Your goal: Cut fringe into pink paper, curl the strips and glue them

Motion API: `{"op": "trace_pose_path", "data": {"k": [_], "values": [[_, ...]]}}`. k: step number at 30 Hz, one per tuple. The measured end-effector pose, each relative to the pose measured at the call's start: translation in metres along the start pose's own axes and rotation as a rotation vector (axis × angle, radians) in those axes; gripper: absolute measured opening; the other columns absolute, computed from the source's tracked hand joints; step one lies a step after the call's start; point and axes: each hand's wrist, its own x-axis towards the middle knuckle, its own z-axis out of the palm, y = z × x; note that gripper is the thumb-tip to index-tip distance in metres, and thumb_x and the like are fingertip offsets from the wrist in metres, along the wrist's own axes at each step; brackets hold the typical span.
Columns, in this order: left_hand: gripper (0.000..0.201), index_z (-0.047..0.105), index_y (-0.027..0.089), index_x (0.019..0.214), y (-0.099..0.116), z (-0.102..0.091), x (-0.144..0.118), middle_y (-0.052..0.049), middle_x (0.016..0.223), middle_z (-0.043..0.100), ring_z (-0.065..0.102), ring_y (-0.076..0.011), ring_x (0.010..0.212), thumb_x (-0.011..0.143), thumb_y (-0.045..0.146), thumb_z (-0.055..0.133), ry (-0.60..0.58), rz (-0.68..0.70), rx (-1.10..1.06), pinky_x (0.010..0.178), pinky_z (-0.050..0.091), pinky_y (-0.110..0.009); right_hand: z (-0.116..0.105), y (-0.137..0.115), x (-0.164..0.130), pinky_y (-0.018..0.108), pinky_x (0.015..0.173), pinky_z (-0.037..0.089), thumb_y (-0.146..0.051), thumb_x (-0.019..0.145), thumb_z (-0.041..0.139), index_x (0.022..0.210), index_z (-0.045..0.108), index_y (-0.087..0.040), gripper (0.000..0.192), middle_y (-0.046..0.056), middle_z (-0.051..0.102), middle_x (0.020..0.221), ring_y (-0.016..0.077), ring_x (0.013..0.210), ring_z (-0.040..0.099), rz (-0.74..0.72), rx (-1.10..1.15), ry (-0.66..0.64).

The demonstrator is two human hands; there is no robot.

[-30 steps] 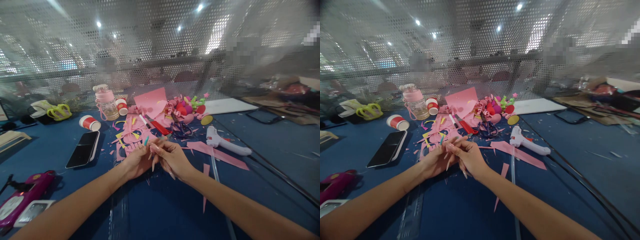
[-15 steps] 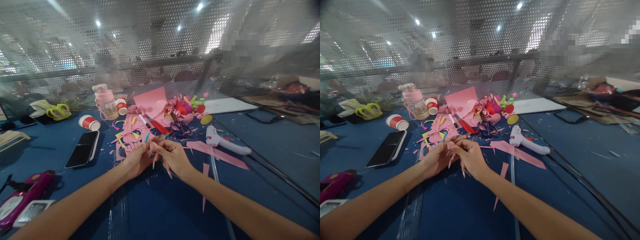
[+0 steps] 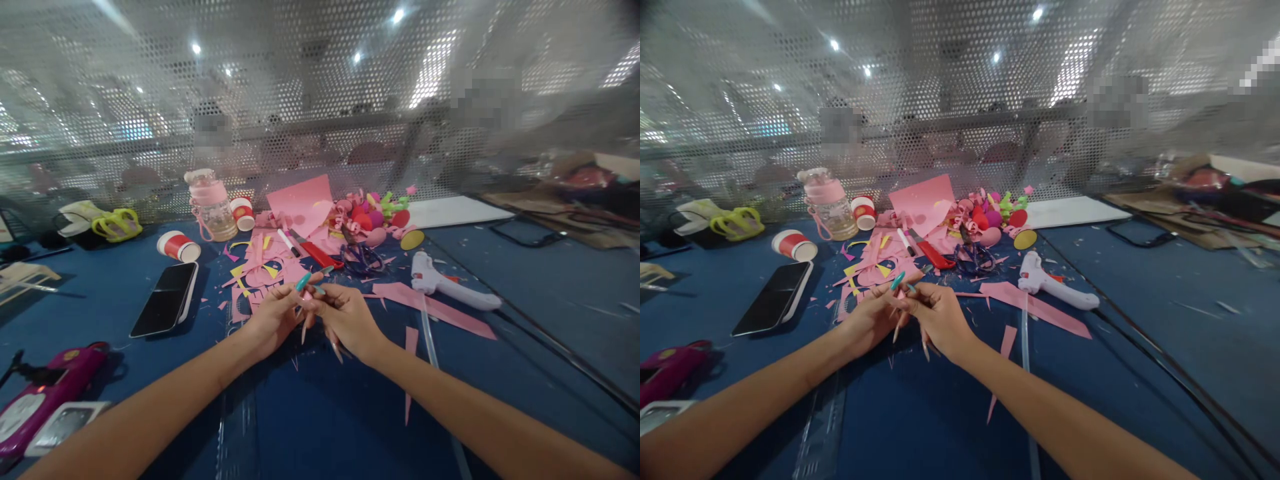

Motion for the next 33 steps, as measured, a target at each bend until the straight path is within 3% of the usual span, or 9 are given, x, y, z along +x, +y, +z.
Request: {"op": "trace_pose_path", "data": {"k": [8,14,19,22,25,27,33], "values": [[0.012,0.065,0.011,0.063,0.0018,0.0029,-0.001,0.001,0.055,0.06,0.051,-0.0058,0.036,0.052,0.008,0.071,-0.031,-0.074,-0.025,0.036,0.04,-0.016,0.0024,0.0047,0.0031,0.012,0.022,0.027,-0.03,0.065,0.066,0.063,0.056,-0.014,0.02,-0.004,0.059,0.046,0.0015,0.021,0.038,0.137,0.165,-0.089],[0.011,0.064,0.012,0.056,0.0007,0.0006,-0.0031,-0.003,0.07,0.067,0.051,-0.0046,0.036,0.053,0.015,0.074,-0.096,-0.061,0.029,0.039,0.041,-0.017,0.0033,0.0054,0.0026,0.011,0.021,0.025,-0.028,0.06,0.071,0.064,0.057,-0.013,0.021,-0.005,0.058,0.043,0.0018,0.02,0.038,0.199,0.237,-0.138],[0.012,0.069,0.017,0.073,-0.0049,-0.0038,-0.0043,-0.005,0.092,0.066,0.061,-0.012,0.064,0.063,0.024,0.071,-0.088,0.034,0.127,0.067,0.048,-0.026,0.0021,0.0065,0.0038,0.012,0.019,0.022,-0.03,0.059,0.072,0.059,0.055,-0.014,0.024,-0.006,0.055,0.037,0.0031,0.018,0.037,0.218,0.308,-0.114],[0.026,0.068,0.02,0.091,-0.0063,-0.0031,-0.0054,-0.006,0.101,0.064,0.058,-0.0182,0.091,0.072,0.037,0.062,-0.082,0.134,0.267,0.085,0.042,-0.032,0.0015,0.0029,0.0058,0.011,0.022,0.028,-0.035,0.057,0.073,0.052,0.049,-0.014,0.031,-0.006,0.054,0.037,0.0024,0.021,0.04,0.207,0.4,-0.045],[0.037,0.062,0.024,0.106,-0.004,0.0001,-0.0068,-0.006,0.118,0.056,0.049,-0.022,0.11,0.07,0.036,0.063,-0.082,0.21,0.431,0.094,0.035,-0.033,0.0009,-0.0003,0.007,0.01,0.023,0.028,-0.04,0.054,0.074,0.052,0.047,-0.015,0.037,-0.006,0.053,0.036,0.0029,0.023,0.042,0.242,0.442,-0.02],[0.036,0.062,0.025,0.106,-0.0016,0.002,-0.0071,-0.005,0.124,0.052,0.045,-0.0226,0.115,0.071,0.033,0.063,-0.054,0.253,0.52,0.097,0.032,-0.034,0.0005,0.0004,0.0074,0.011,0.022,0.026,-0.041,0.052,0.074,0.054,0.047,-0.015,0.038,-0.006,0.053,0.035,0.004,0.022,0.042,0.265,0.424,-0.027],[0.02,0.068,0.022,0.093,0.0025,0.0021,-0.0071,-0.005,0.114,0.059,0.05,-0.0199,0.109,0.075,0.025,0.058,0.029,0.367,0.692,0.097,0.033,-0.034,0.0023,0.0057,0.0065,0.012,0.019,0.021,-0.045,0.055,0.072,0.062,0.049,-0.016,0.038,-0.008,0.049,0.031,0.0041,0.017,0.035,0.244,0.359,-0.064]]}}
